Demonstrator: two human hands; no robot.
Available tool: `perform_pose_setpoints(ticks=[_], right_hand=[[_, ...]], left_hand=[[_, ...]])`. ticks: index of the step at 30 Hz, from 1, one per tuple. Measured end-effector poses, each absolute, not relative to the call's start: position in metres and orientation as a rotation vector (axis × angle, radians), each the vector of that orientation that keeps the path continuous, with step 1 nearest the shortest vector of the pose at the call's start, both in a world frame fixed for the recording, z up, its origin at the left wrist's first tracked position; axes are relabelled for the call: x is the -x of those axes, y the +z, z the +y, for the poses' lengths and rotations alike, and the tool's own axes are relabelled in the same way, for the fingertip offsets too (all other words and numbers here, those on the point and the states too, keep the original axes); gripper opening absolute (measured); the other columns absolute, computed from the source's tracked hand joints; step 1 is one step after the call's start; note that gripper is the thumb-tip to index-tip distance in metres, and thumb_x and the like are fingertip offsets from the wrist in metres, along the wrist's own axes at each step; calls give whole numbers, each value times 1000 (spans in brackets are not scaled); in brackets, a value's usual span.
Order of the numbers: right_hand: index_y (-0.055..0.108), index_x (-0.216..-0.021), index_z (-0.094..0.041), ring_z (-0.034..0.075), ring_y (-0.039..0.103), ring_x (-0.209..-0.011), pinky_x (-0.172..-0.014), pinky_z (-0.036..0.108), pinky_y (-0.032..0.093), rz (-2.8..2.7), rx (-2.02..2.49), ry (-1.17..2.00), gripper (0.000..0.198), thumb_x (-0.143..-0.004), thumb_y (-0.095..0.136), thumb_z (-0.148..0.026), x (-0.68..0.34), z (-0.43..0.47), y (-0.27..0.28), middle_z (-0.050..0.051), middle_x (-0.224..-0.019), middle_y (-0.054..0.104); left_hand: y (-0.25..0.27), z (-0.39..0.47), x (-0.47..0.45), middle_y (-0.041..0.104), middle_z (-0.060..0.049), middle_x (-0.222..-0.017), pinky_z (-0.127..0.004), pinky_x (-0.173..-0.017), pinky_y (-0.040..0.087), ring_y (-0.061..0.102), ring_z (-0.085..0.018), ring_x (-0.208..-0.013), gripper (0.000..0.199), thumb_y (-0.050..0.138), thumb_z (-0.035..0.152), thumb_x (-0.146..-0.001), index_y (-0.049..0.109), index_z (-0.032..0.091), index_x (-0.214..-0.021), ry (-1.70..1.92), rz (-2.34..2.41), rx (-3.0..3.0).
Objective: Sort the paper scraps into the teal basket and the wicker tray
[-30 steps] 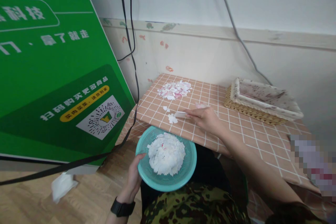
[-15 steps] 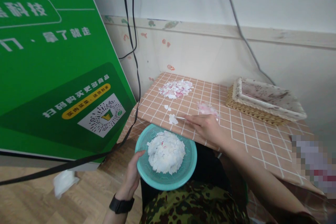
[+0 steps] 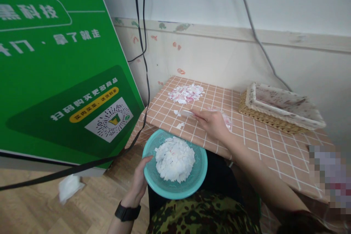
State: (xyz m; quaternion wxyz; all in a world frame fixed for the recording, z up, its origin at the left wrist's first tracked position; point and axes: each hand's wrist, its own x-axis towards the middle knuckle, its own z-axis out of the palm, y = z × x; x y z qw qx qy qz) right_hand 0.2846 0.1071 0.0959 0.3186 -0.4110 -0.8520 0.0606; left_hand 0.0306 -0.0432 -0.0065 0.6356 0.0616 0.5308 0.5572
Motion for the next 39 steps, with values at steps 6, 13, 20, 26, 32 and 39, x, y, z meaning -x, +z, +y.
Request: perform_pose_setpoints(ticks=[6, 13, 20, 26, 32, 39], right_hand=[[60, -118, -27, 16, 66, -86, -73, 27, 49, -2356, 1099, 118, 31, -90, 46, -29, -250, 140, 93, 2, -102, 69], [55, -123, -22, 15, 65, -85, -71, 26, 49, -2470, 824, 229, 36, -89, 47, -27, -261, 86, 94, 5, -106, 67], [57, -121, -25, 14, 66, -80, -70, 26, 52, -2313, 813, 323, 33, -89, 48, -26, -279, 60, 87, 3, -102, 69], [62, -115, -22, 16, 67, -75, -66, 27, 50, -2224, 1148, 89, 31, -90, 45, -32, -276, 112, 95, 5, -96, 71], [51, -127, -22, 16, 66, -80, -69, 27, 51, -2453, 983, 120, 39, -89, 45, -23, -271, 92, 89, 6, -102, 69], [47, -129, -24, 16, 65, -83, -72, 29, 52, -2352, 881, 280, 40, -89, 46, -21, -288, 50, 85, 5, -104, 68]], left_hand=[[-6, -43, -27, 73, -3, -65, -29, -65, 54, 65, -17, -58, 10, 65, 17, -69, 70, 12, -76, 1305, 1240, -117], [-6, -44, -25, 74, -5, -69, -29, -68, 53, 68, -19, -64, 11, 64, 16, -69, 70, 12, -77, 1295, 1241, -102], [-6, -48, -28, 75, -7, -76, -32, -70, 54, 68, -20, -64, 14, 63, 17, -69, 70, 11, -80, 1272, 1233, -86], [-7, -46, -28, 75, -7, -76, -32, -71, 53, 68, -21, -67, 14, 63, 17, -68, 70, 10, -79, 1264, 1228, -96], [-8, -44, -29, 75, -7, -76, -32, -69, 54, 68, -21, -66, 18, 62, 15, -67, 70, 10, -82, 1261, 1227, -64], [-3, -44, -32, 74, -7, -70, -33, -66, 54, 67, -21, -63, 13, 61, 17, -69, 71, 11, -75, 1210, 1202, -7]])
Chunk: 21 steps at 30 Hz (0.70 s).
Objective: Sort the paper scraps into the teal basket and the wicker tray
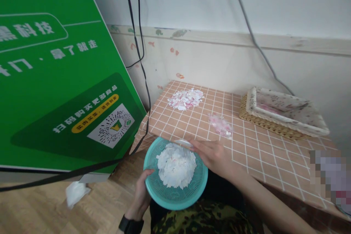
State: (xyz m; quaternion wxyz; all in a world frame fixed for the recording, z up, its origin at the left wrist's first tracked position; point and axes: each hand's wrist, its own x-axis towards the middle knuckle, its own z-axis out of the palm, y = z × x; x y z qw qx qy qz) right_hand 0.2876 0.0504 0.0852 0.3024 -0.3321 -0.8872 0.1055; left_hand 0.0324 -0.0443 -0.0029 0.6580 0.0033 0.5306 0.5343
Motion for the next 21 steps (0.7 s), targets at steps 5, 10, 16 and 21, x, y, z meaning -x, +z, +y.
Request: perform_pose_setpoints(ticks=[5, 10, 16, 21], right_hand=[[56, -118, -20, 18, 66, -70, -65, 30, 52, -2076, 1285, -54, 31, -89, 46, -26, -301, 81, 84, 8, -89, 70], [50, -124, -17, 22, 66, -69, -61, 34, 51, -2109, 1421, -75, 37, -88, 43, -23, -300, 90, 84, 11, -86, 69], [58, -109, -24, 24, 66, -78, -68, 39, 54, -1806, 1382, 253, 27, -83, 49, -25, -298, 66, 65, 7, -94, 69], [67, -96, -27, 25, 67, -72, -61, 38, 54, -1625, 1449, 300, 21, -84, 51, -31, -293, 80, 55, 4, -86, 71]], left_hand=[[-7, -44, -35, 74, -9, -72, -36, -69, 53, 68, -24, -67, 16, 62, 17, -67, 71, 11, -78, 1185, 1178, 8], [-13, -38, -38, 74, -9, -73, -39, -75, 52, 69, -27, -73, 16, 62, 18, -64, 72, 12, -76, 1184, 1169, 12], [-13, -30, -37, 74, -9, -69, -42, -73, 53, 69, -31, -74, 17, 64, 18, -59, 72, 13, -72, 1172, 1239, 43], [-24, -28, -35, 74, -11, -70, -43, -73, 52, 69, -32, -75, 16, 64, 20, -60, 72, 12, -70, 1158, 1244, 115]])
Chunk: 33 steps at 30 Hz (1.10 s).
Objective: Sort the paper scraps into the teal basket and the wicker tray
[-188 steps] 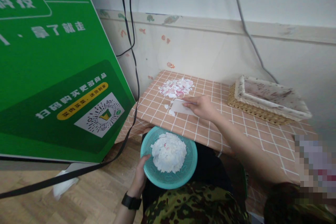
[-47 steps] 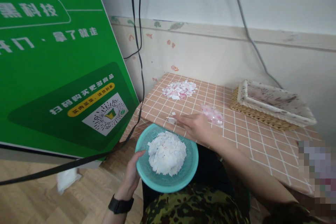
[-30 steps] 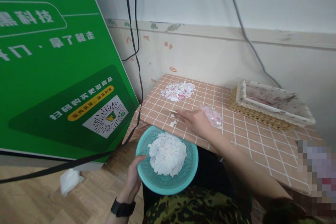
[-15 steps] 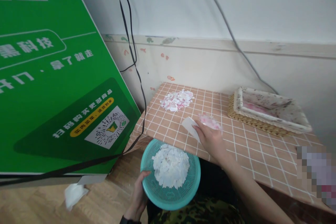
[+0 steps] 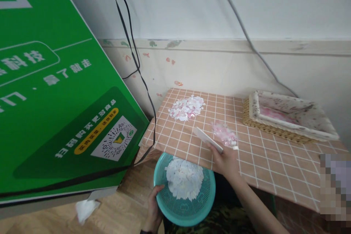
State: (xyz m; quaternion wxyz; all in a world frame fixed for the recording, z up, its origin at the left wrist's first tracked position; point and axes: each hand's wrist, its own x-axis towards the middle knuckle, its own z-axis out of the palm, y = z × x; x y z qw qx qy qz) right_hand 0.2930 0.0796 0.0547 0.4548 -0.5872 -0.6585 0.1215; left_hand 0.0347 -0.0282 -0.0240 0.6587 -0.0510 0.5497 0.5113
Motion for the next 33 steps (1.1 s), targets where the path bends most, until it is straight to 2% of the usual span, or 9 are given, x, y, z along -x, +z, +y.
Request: perform_pose_setpoints(ticks=[7, 12, 21, 25, 30, 33], right_hand=[[69, -96, -20, 21, 66, -63, -56, 30, 48, -1819, 1460, 303, 27, -87, 47, -34, -271, 153, 82, 5, -75, 71], [69, -99, -18, 21, 66, -63, -57, 29, 47, -1770, 1504, 252, 33, -86, 48, -39, -270, 174, 82, 8, -74, 71], [71, -90, -19, 18, 63, -60, -56, 27, 44, -1808, 1439, 330, 30, -86, 49, -38, -269, 167, 83, 6, -72, 71], [71, -87, -19, 17, 63, -60, -56, 26, 42, -1853, 1457, 417, 31, -85, 48, -40, -273, 170, 83, 6, -72, 71], [70, -76, -16, 14, 57, -51, -50, 25, 37, -1790, 1503, 452, 37, -84, 47, -44, -273, 170, 87, 4, -58, 65], [71, -82, -18, 14, 56, -54, -51, 25, 37, -1827, 1433, 555, 34, -85, 47, -43, -270, 170, 88, 4, -63, 66]], left_hand=[[-38, -24, -39, 73, -10, -69, -40, -70, 52, 68, -29, -70, 19, 62, 20, -65, 73, 10, -77, 1140, 1165, 105], [-33, -21, -43, 72, -8, -63, -38, -65, 52, 66, -26, -59, 15, 62, 20, -65, 73, 12, -71, 1170, 1254, 98], [-35, -14, -43, 74, -11, -68, -46, -76, 51, 68, -33, -76, 19, 64, 22, -61, 72, 10, -74, 1156, 1220, 146], [-47, -14, -40, 74, -12, -71, -46, -76, 51, 68, -33, -78, 23, 65, 23, -61, 72, 8, -76, 1159, 1181, 173], [-59, -18, -36, 74, -13, -70, -44, -76, 51, 68, -33, -76, 25, 65, 24, -63, 72, 6, -78, 1153, 1157, 162], [-63, -19, -35, 74, -12, -70, -44, -75, 51, 68, -33, -78, 24, 66, 25, -63, 73, 7, -77, 1152, 1145, 155]])
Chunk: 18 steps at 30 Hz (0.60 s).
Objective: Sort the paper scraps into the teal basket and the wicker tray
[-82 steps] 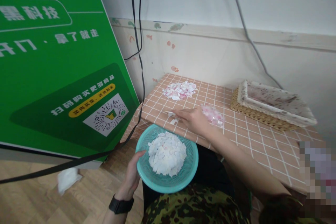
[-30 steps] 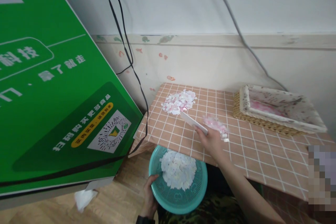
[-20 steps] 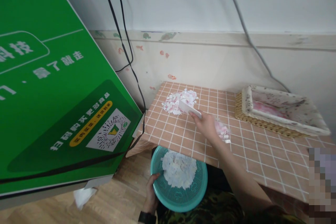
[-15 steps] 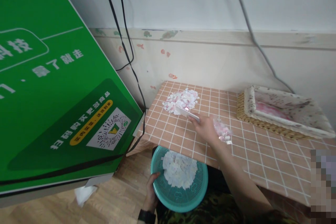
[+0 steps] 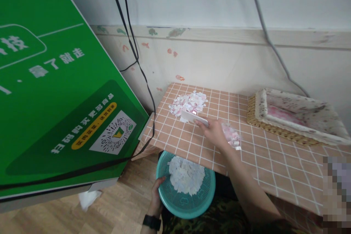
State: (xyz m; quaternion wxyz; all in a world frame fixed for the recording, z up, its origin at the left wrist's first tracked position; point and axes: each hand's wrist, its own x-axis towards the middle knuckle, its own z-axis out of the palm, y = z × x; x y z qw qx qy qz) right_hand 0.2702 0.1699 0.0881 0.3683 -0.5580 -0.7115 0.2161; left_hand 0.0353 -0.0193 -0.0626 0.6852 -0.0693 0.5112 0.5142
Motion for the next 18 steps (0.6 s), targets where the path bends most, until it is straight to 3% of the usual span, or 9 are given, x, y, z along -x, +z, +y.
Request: perform_pose_setpoints(ticks=[5, 10, 15, 18], right_hand=[[68, -71, -15, 14, 52, -49, -48, 26, 34, -1784, 1534, 510, 36, -82, 51, -45, -279, 166, 89, 4, -56, 62], [68, -76, -14, 14, 52, -50, -48, 25, 33, -1719, 1590, 449, 39, -83, 49, -48, -286, 160, 91, 5, -56, 62], [63, -62, -15, 12, 46, -45, -44, 25, 29, -1766, 1579, 531, 39, -80, 52, -47, -290, 158, 89, 2, -50, 56], [63, -64, -15, 12, 46, -46, -44, 25, 29, -1725, 1597, 530, 39, -80, 53, -49, -293, 159, 88, 1, -50, 54]], left_hand=[[-62, -21, -36, 74, -11, -71, -43, -76, 51, 68, -32, -79, 24, 66, 26, -65, 72, 8, -79, 1176, 1153, 121], [-62, -21, -35, 73, -9, -65, -44, -74, 51, 68, -32, -75, 21, 69, 25, -62, 71, 9, -75, 1179, 1191, 94], [-68, -21, -34, 74, -11, -75, -42, -74, 51, 68, -32, -78, 26, 69, 27, -61, 72, 8, -79, 1177, 1171, 107], [-69, -22, -34, 74, -12, -77, -42, -74, 51, 67, -33, -79, 28, 69, 28, -62, 72, 8, -81, 1166, 1172, 109]])
